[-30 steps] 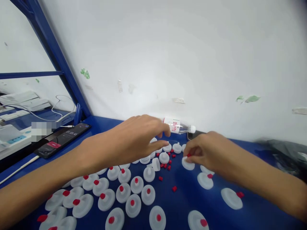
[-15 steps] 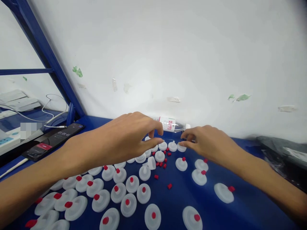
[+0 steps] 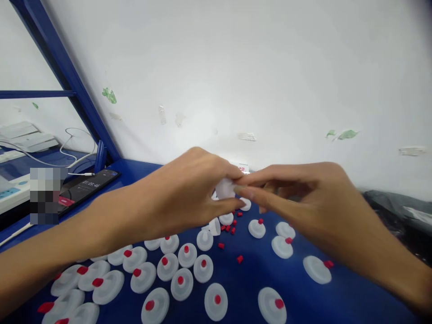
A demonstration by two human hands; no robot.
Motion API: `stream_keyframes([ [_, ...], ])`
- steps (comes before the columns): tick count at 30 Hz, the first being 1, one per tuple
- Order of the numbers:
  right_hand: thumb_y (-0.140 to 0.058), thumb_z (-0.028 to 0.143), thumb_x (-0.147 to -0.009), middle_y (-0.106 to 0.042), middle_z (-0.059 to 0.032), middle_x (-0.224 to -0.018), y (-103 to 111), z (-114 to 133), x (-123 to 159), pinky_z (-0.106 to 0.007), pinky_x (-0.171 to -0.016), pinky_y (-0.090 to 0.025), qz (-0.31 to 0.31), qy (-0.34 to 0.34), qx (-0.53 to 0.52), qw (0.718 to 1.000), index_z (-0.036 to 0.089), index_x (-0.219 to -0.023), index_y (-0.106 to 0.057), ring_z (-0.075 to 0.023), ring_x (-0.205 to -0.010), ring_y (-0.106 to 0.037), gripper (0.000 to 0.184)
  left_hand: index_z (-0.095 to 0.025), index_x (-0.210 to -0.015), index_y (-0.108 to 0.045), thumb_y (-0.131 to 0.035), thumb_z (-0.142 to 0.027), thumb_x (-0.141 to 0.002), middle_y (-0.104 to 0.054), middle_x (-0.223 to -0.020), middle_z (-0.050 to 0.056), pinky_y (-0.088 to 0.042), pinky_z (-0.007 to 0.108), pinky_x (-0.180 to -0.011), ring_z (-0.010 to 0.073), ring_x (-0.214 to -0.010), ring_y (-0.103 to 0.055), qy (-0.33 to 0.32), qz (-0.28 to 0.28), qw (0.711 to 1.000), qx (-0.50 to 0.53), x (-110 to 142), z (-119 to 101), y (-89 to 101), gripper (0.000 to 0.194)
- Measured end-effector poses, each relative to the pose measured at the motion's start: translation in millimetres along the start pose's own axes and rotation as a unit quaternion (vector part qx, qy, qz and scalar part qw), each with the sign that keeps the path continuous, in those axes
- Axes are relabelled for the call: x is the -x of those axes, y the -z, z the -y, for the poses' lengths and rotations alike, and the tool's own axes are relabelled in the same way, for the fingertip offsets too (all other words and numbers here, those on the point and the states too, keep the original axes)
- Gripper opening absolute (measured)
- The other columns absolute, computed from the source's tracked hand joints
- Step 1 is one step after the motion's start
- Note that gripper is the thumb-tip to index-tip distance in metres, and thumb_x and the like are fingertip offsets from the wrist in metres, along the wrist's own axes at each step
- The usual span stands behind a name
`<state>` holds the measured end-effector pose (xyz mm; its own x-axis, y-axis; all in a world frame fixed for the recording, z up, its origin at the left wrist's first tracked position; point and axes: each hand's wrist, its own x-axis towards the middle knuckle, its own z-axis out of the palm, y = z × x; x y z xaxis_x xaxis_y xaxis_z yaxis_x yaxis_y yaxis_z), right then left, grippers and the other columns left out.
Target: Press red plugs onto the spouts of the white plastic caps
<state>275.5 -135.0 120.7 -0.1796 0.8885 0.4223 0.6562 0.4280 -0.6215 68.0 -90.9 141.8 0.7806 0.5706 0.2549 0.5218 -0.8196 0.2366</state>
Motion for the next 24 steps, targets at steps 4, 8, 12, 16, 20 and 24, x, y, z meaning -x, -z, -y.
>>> stream_keyframes([
  [4, -0.071, 0.038, -0.088, -0.076, 0.0034, -0.074, 2.2, -9.5, -0.9, -0.024, -0.048, -0.044, 0.030, 0.006, 0.059, 0.998, 0.031, -0.096, -0.077, -0.0129, -0.052, -0.063, 0.013, -0.026, -0.081, -0.070, -0.060, -0.047, -0.095, -0.063, -0.062, -0.003, -0.030, 0.029, -0.053, 0.0130, -0.053, -0.051, 0.029, -0.025, 0.996, -0.081, -2.5, 3.2, 7.8, 0.027],
  [8, -0.072, 0.033, -0.087, -0.076, 0.0036, -0.076, -8.0, -24.2, 6.2, -0.026, -0.055, -0.040, 0.242, 0.054, 0.151, 0.957, 0.032, -0.090, -0.077, -0.0170, -0.065, -0.069, 0.006, -0.024, -0.082, -0.064, -0.041, -0.051, -0.104, -0.061, -0.066, -0.002, -0.032, 0.030, -0.055, 0.0137, -0.055, -0.049, 0.076, -0.032, 0.994, -0.070, -0.8, -4.7, 10.5, 0.042],
  [12, -0.073, 0.030, -0.087, -0.078, -0.0008, -0.093, -25.1, -29.5, 18.4, -0.028, -0.065, -0.040, 0.337, 0.077, 0.175, 0.922, 0.030, -0.103, -0.075, -0.0230, -0.086, -0.072, 0.017, -0.022, -0.096, -0.060, -0.037, -0.041, -0.105, -0.065, -0.087, 0.003, -0.040, 0.032, -0.065, 0.0175, -0.072, -0.056, 0.084, -0.024, 0.993, -0.081, 3.9, -18.8, 13.4, 0.031],
  [16, -0.065, 0.014, -0.087, -0.076, -0.0019, -0.084, -33.1, -30.1, 23.1, -0.027, -0.061, -0.036, 0.375, 0.085, 0.189, 0.904, 0.024, -0.089, -0.074, -0.0193, -0.078, -0.069, 0.014, -0.022, -0.125, -0.058, -0.041, -0.033, -0.104, -0.065, -0.109, 0.006, -0.043, 0.034, -0.075, 0.0203, -0.086, -0.061, 0.071, -0.004, 0.992, -0.108, 5.6, -14.2, 12.0, 0.029],
  [20, -0.058, 0.013, -0.089, -0.073, -0.0008, -0.076, -29.2, -30.7, 17.9, -0.025, -0.057, -0.034, 0.354, 0.082, 0.165, 0.917, 0.023, -0.083, -0.071, -0.0166, -0.068, -0.065, 0.017, -0.028, -0.143, -0.053, -0.057, -0.044, -0.098, -0.069, -0.099, 0.004, -0.044, 0.031, -0.072, 0.0220, -0.088, -0.065, 0.060, 0.002, 0.992, -0.111, 2.6, 4.2, 3.7, 0.048],
  [24, -0.061, 0.021, -0.092, -0.072, 0.0023, -0.065, -9.2, -27.9, 2.1, -0.024, -0.054, -0.041, 0.274, 0.002, 0.085, 0.958, 0.026, -0.087, -0.076, -0.0140, -0.055, -0.064, 0.016, -0.028, -0.129, -0.068, -0.071, -0.041, -0.088, -0.070, -0.077, -0.001, -0.044, 0.028, -0.063, 0.0187, -0.072, -0.066, 0.066, -0.023, 0.994, -0.081, -2.6, 12.7, -1.6, 0.043],
])
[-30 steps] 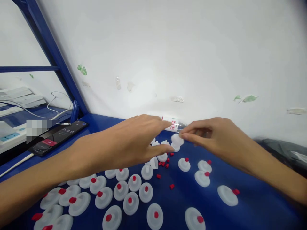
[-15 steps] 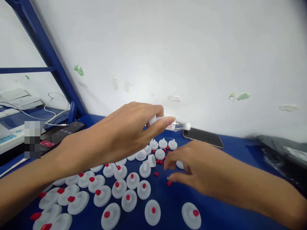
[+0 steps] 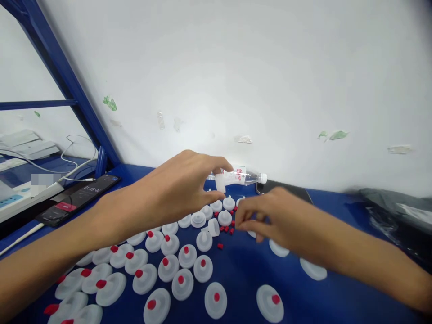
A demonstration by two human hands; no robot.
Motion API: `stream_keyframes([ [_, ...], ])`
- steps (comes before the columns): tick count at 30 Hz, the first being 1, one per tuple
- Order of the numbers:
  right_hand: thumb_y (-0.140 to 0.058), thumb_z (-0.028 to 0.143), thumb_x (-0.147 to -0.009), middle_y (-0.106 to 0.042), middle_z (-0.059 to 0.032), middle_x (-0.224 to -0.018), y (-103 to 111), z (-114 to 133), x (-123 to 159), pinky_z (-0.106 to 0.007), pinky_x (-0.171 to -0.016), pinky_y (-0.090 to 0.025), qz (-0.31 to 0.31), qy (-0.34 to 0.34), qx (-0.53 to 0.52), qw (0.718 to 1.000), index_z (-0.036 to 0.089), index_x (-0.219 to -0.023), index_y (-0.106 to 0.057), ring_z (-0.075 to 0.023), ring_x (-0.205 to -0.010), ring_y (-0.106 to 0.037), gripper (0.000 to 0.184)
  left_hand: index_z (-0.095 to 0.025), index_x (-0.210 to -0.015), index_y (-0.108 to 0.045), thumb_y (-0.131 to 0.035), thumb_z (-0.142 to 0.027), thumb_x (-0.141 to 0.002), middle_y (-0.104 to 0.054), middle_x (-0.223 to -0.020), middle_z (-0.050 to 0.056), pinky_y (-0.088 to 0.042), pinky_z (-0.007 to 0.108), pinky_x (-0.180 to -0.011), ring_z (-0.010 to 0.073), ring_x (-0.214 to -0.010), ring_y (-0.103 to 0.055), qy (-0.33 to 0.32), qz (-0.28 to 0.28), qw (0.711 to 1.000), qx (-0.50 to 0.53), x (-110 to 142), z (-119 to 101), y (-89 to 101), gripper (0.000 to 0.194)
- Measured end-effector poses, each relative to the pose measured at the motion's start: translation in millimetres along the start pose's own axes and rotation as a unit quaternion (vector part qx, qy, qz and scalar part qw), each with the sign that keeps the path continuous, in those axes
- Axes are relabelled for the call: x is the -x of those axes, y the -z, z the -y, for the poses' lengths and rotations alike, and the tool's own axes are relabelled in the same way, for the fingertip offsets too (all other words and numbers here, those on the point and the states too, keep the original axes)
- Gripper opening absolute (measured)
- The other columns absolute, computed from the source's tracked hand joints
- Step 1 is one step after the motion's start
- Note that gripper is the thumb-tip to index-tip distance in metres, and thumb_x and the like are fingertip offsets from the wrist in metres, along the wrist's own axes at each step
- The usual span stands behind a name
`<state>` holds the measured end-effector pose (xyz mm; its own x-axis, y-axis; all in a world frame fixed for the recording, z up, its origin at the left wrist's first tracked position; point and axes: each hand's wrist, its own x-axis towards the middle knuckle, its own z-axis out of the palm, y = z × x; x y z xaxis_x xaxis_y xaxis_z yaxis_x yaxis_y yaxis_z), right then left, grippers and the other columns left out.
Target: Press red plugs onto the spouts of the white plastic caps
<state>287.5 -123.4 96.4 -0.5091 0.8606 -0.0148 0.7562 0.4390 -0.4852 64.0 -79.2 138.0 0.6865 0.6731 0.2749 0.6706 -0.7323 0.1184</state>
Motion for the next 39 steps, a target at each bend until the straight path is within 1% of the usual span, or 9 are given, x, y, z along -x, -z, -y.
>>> stream_keyframes([
  [4, -0.070, 0.037, -0.088, -0.076, 0.0004, -0.072, 28.6, -3.4, 1.5, -0.025, -0.055, -0.049, -0.181, -0.039, -0.083, 0.979, 0.026, -0.087, -0.079, -0.0157, -0.060, -0.069, 0.015, -0.025, -0.115, -0.077, -0.074, -0.037, -0.086, -0.065, -0.059, -0.004, -0.041, 0.026, -0.051, 0.0132, -0.050, -0.057, 0.014, -0.021, 0.999, 0.025, -2.2, -6.6, 4.3, 0.032],
  [6, -0.072, 0.041, -0.087, -0.076, 0.0001, -0.073, 35.4, -4.9, 2.9, -0.025, -0.056, -0.049, -0.225, -0.032, -0.112, 0.967, 0.025, -0.088, -0.080, -0.0149, -0.060, -0.067, 0.018, -0.028, -0.116, -0.077, -0.071, -0.036, -0.088, -0.062, -0.054, -0.006, -0.039, 0.025, -0.047, 0.0116, -0.044, -0.052, 0.011, -0.015, 0.999, 0.030, -2.0, -10.0, 6.2, 0.031],
  [16, -0.071, 0.044, -0.088, -0.076, -0.0008, -0.074, 33.6, 2.3, 5.2, -0.025, -0.053, -0.047, -0.254, -0.011, -0.112, 0.961, 0.028, -0.094, -0.084, -0.0148, -0.060, -0.065, 0.022, -0.030, -0.121, -0.075, -0.069, -0.039, -0.090, -0.076, -0.079, -0.001, -0.048, 0.025, -0.062, 0.0135, -0.061, -0.065, -0.015, -0.058, 0.998, 0.025, -0.9, -13.4, -5.8, 0.032],
  [23, -0.073, 0.044, -0.086, -0.076, -0.0028, -0.075, 32.8, 3.6, 4.8, -0.023, -0.047, -0.044, -0.243, 0.002, -0.175, 0.954, 0.024, -0.095, -0.083, -0.0140, -0.059, -0.064, 0.024, -0.029, -0.110, -0.077, -0.073, -0.029, -0.089, -0.076, -0.081, -0.004, -0.042, 0.023, -0.056, 0.0096, -0.056, -0.060, -0.062, -0.064, 0.995, 0.037, -2.3, -16.5, -2.6, 0.022],
  [25, -0.074, 0.042, -0.087, -0.076, -0.0026, -0.078, 31.9, 5.4, 4.4, -0.021, -0.046, -0.044, -0.207, 0.009, -0.225, 0.952, 0.024, -0.097, -0.082, -0.0127, -0.059, -0.063, 0.022, -0.030, -0.109, -0.076, -0.074, -0.026, -0.088, -0.074, -0.076, -0.006, -0.040, 0.023, -0.054, 0.0085, -0.052, -0.058, -0.080, -0.056, 0.994, 0.047, -2.3, -17.2, -3.3, 0.022],
  [27, -0.072, 0.040, -0.089, -0.078, -0.0032, -0.085, 30.7, 6.4, 3.7, -0.020, -0.047, -0.045, -0.137, 0.013, -0.280, 0.950, 0.024, -0.103, -0.080, -0.0122, -0.062, -0.063, 0.023, -0.031, -0.117, -0.073, -0.074, -0.025, -0.087, -0.074, -0.074, -0.007, -0.039, 0.023, -0.051, 0.0078, -0.046, -0.055, -0.076, -0.046, 0.994, 0.068, -2.0, -17.4, -4.3, 0.030],
  [30, -0.068, 0.042, -0.092, -0.078, -0.0056, -0.094, 29.2, 3.9, 2.2, -0.020, -0.049, -0.047, -0.050, 0.018, -0.331, 0.942, 0.023, -0.111, -0.078, -0.0133, -0.069, -0.065, 0.028, -0.033, -0.142, -0.055, -0.074, -0.027, -0.087, -0.079, -0.096, -0.004, -0.043, 0.023, -0.050, 0.0084, -0.047, -0.056, -0.056, -0.024, 0.993, 0.098, -1.5, -15.8, -6.2, 0.058],
  [34, -0.068, 0.047, -0.091, -0.077, -0.0055, -0.092, 33.9, -7.7, 1.1, -0.019, -0.049, -0.044, -0.070, 0.010, -0.328, 0.942, 0.023, -0.106, -0.078, -0.0126, -0.069, -0.064, 0.030, -0.031, -0.158, -0.032, -0.073, -0.043, -0.089, -0.078, -0.109, 0.003, -0.049, 0.027, -0.060, 0.0132, -0.059, -0.064, -0.047, -0.009, 0.998, 0.049, 0.3, -7.0, -8.9, 0.082],
  [39, -0.070, 0.055, -0.085, -0.076, -0.0055, -0.085, 45.3, -33.4, -0.1, -0.022, -0.052, -0.043, -0.079, -0.101, -0.209, 0.969, 0.021, -0.085, -0.079, -0.0129, -0.063, -0.060, 0.036, -0.031, -0.135, -0.060, -0.057, -0.045, -0.098, -0.076, -0.106, 0.005, -0.046, 0.031, -0.066, 0.0222, -0.084, -0.070, -0.043, 0.038, 0.993, -0.099, 2.2, 12.4, -15.6, 0.040],
])
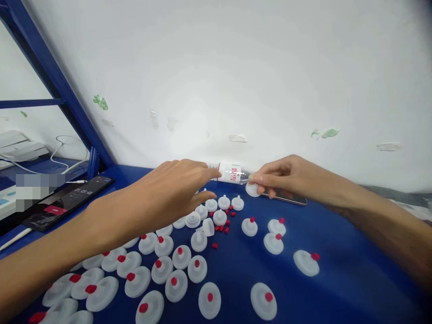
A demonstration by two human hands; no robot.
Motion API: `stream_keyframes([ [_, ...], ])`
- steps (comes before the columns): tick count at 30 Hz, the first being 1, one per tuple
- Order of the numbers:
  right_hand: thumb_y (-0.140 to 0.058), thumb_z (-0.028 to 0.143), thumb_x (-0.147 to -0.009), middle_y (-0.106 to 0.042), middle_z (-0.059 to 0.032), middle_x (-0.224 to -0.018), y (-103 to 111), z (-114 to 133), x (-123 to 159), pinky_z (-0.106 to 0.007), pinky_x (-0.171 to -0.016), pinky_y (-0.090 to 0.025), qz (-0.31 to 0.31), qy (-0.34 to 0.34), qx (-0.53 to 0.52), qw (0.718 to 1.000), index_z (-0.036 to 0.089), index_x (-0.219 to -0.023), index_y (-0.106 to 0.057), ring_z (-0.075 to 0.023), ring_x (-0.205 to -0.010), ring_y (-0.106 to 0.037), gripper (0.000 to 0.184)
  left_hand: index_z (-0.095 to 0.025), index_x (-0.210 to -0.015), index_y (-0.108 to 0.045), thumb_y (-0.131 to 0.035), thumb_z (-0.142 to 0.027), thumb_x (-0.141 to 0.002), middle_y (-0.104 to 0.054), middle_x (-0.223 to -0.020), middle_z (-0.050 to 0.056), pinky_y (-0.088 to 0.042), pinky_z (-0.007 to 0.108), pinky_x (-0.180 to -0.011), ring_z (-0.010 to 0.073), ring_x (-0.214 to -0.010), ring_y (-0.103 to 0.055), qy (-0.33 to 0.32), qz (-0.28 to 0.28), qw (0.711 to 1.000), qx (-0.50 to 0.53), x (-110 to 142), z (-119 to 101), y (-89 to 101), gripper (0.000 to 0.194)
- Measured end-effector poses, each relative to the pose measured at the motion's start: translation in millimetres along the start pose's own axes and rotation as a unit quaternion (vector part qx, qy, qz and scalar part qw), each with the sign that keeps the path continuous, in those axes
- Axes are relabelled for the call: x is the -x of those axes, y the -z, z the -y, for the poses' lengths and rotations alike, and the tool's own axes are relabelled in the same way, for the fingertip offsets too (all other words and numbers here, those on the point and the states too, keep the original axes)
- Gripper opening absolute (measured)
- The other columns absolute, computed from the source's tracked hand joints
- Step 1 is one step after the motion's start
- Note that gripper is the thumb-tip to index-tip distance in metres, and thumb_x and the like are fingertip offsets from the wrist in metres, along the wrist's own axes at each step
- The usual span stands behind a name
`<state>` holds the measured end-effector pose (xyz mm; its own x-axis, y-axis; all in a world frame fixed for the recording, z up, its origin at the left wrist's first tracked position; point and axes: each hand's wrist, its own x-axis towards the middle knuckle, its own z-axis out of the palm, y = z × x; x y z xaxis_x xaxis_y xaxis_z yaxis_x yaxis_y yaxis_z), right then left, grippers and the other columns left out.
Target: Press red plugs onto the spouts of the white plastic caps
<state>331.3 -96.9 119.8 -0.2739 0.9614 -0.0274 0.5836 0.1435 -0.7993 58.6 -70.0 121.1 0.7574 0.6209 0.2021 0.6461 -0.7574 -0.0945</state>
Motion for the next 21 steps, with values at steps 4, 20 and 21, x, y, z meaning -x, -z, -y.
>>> stream_keyframes([
  [4, -0.070, 0.057, -0.084, -0.076, -0.0046, -0.085, 3.6, -27.3, -11.0, -0.026, -0.063, -0.050, 0.103, -0.022, 0.057, 0.993, 0.020, -0.077, -0.077, -0.0145, -0.066, -0.061, 0.038, -0.029, -0.118, -0.071, -0.055, -0.036, -0.098, -0.078, -0.100, 0.006, -0.047, 0.032, -0.067, 0.0230, -0.084, -0.072, 0.006, 0.062, 0.998, 0.009, -0.6, 9.9, -9.2, 0.027],
  [20, -0.058, 0.057, -0.094, -0.077, -0.0012, -0.079, -29.2, -36.7, -20.0, -0.028, -0.060, -0.048, -0.069, 0.045, 0.217, 0.973, 0.025, -0.101, -0.076, -0.0170, -0.068, -0.068, 0.037, -0.031, -0.113, -0.074, -0.055, -0.042, -0.098, -0.078, -0.096, 0.006, -0.045, 0.032, -0.065, 0.0233, -0.081, -0.073, -0.002, 0.086, 0.996, 0.040, 4.3, 9.7, -10.5, 0.027],
  [21, -0.061, 0.052, -0.095, -0.077, -0.0006, -0.081, -34.4, -36.2, -20.5, -0.028, -0.062, -0.049, -0.063, 0.067, 0.206, 0.974, 0.026, -0.103, -0.076, -0.0164, -0.070, -0.069, 0.032, -0.030, -0.113, -0.074, -0.055, -0.042, -0.098, -0.078, -0.095, 0.007, -0.045, 0.032, -0.065, 0.0233, -0.081, -0.073, -0.003, 0.081, 0.996, 0.039, 3.9, 8.3, -10.1, 0.027],
])
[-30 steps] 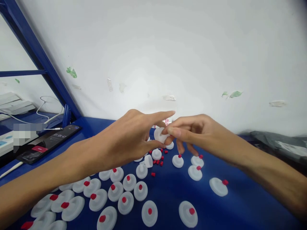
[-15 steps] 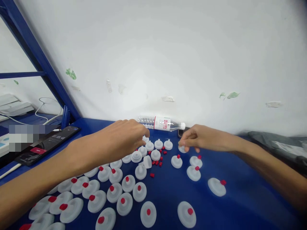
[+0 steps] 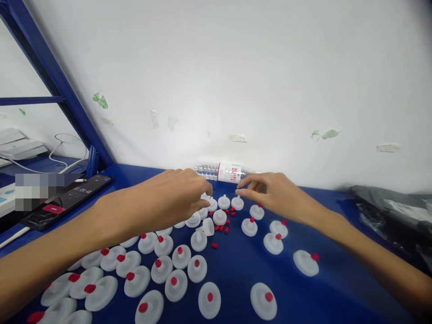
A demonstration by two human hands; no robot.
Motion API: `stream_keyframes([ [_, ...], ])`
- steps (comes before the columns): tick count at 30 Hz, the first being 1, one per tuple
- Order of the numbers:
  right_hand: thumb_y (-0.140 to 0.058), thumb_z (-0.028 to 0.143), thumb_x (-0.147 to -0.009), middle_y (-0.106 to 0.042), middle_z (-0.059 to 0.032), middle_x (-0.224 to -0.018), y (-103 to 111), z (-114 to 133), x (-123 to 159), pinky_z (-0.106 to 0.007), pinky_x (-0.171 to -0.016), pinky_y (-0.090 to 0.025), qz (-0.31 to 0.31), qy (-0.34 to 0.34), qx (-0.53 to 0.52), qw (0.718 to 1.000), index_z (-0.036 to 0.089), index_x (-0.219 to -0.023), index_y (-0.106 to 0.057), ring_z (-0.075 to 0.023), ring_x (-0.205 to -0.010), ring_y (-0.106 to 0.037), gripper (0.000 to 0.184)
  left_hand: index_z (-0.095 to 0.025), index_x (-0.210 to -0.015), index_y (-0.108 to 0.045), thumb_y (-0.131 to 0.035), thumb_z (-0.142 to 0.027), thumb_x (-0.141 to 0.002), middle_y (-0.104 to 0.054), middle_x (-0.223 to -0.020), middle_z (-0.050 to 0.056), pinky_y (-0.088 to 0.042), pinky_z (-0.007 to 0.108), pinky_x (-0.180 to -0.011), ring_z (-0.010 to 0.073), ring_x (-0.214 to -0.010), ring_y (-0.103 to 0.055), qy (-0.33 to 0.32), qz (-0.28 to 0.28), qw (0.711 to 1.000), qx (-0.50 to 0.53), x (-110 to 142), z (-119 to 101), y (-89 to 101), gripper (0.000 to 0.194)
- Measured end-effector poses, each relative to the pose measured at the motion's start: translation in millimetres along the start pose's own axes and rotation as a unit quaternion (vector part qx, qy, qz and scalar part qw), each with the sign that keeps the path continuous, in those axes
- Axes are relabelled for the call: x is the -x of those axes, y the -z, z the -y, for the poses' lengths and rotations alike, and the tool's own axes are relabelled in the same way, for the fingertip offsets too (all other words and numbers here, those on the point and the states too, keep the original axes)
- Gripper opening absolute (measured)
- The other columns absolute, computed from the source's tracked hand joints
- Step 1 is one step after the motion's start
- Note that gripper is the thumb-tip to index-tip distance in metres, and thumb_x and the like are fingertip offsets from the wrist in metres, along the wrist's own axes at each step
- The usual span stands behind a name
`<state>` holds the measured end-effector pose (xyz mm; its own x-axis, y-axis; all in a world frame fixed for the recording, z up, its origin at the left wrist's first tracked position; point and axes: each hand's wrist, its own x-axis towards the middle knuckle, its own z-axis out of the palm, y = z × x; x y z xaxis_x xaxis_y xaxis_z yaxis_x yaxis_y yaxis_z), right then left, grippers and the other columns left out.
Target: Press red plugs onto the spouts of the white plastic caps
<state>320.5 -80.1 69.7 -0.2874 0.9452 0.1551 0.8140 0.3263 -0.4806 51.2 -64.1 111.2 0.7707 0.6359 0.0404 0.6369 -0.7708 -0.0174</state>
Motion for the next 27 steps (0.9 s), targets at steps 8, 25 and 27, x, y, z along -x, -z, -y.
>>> stream_keyframes([
  [8, -0.066, 0.025, -0.094, -0.080, 0.0013, -0.084, -1.4, 9.5, 2.3, -0.030, -0.067, -0.051, -0.011, 0.055, 0.090, 0.994, 0.026, -0.090, -0.080, -0.0179, -0.075, -0.072, 0.015, -0.030, -0.112, -0.074, -0.051, -0.041, -0.100, -0.078, -0.095, 0.005, -0.045, 0.032, -0.065, 0.0211, -0.078, -0.071, -0.006, -0.033, 0.999, 0.013, -2.3, -11.2, 4.9, 0.029],
  [25, -0.071, 0.034, -0.091, -0.082, 0.0030, -0.091, 16.7, 46.1, 17.9, -0.026, -0.069, -0.057, -0.127, 0.095, -0.088, 0.983, 0.032, -0.094, -0.083, -0.0182, -0.083, -0.075, 0.012, -0.034, -0.139, -0.056, -0.055, -0.050, -0.099, -0.076, -0.111, -0.001, -0.048, 0.029, -0.069, 0.0162, -0.081, -0.070, -0.013, -0.050, 0.995, 0.088, -2.8, -20.7, 11.6, 0.043],
  [27, -0.074, 0.038, -0.089, -0.082, 0.0021, -0.092, 17.8, 55.2, 21.6, -0.028, -0.071, -0.057, -0.127, 0.107, -0.117, 0.979, 0.031, -0.092, -0.083, -0.0196, -0.084, -0.075, 0.012, -0.034, -0.123, -0.066, -0.058, -0.044, -0.098, -0.077, -0.095, -0.004, -0.046, 0.026, -0.062, 0.0134, -0.071, -0.068, -0.013, -0.022, 0.993, 0.113, -2.5, -22.9, 16.7, 0.028],
])
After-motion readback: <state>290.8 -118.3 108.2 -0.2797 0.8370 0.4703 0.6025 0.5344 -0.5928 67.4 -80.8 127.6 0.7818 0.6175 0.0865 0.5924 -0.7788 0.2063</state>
